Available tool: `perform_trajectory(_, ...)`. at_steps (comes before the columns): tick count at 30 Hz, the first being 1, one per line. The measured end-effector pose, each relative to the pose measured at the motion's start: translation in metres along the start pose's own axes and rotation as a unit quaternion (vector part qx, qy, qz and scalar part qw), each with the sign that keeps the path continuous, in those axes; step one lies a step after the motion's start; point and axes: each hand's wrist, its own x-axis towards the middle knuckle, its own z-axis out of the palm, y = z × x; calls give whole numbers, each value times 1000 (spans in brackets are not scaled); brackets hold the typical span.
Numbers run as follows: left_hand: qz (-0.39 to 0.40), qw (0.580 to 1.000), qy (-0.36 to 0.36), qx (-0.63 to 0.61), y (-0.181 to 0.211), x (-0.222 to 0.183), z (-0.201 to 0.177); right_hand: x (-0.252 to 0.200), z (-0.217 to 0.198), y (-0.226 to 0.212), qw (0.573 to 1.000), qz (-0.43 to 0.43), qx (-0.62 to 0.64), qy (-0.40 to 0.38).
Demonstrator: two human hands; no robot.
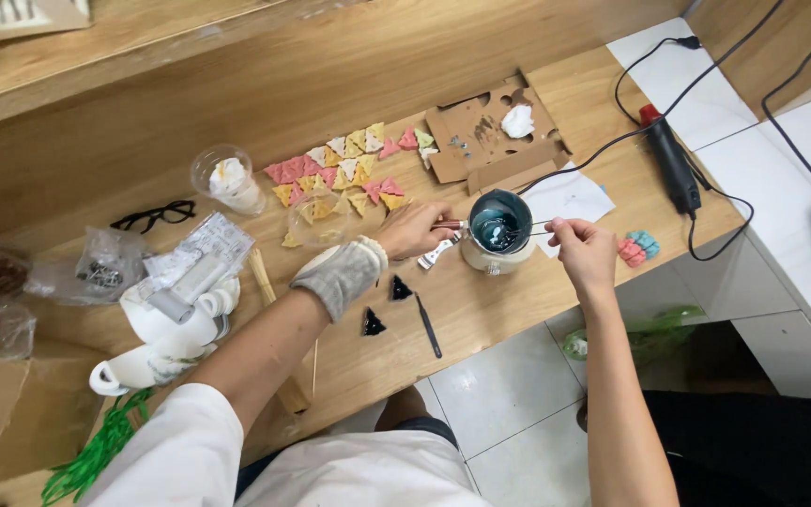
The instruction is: Decorating and labeling small triangular scented wax pieces at a production table.
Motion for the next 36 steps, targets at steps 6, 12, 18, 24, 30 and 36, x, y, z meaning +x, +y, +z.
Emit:
perform_trajectory(6,50,997,-26,-46,-14,36,22,10,-5,24,999,15,-21,30)
perform_trajectory(12,75,996,-28,-41,-13,56,18,19,-7,33,999,24,-15,33)
perform_trajectory(18,65,998,-9,-6,-16,56,10,16,-7,33,997,33,-63,37)
perform_trajectory(24,93,994,36,-35,-30,58,25,7,-10,32,996,26,-78,47)
perform_trajectory(30,94,941,299,-129,49,-32,-18,-16,-34,32,993,47,-66,82)
perform_trajectory(36,29,922,318,-219,80,-218,-20,-50,-36,62,988,-90,31,120)
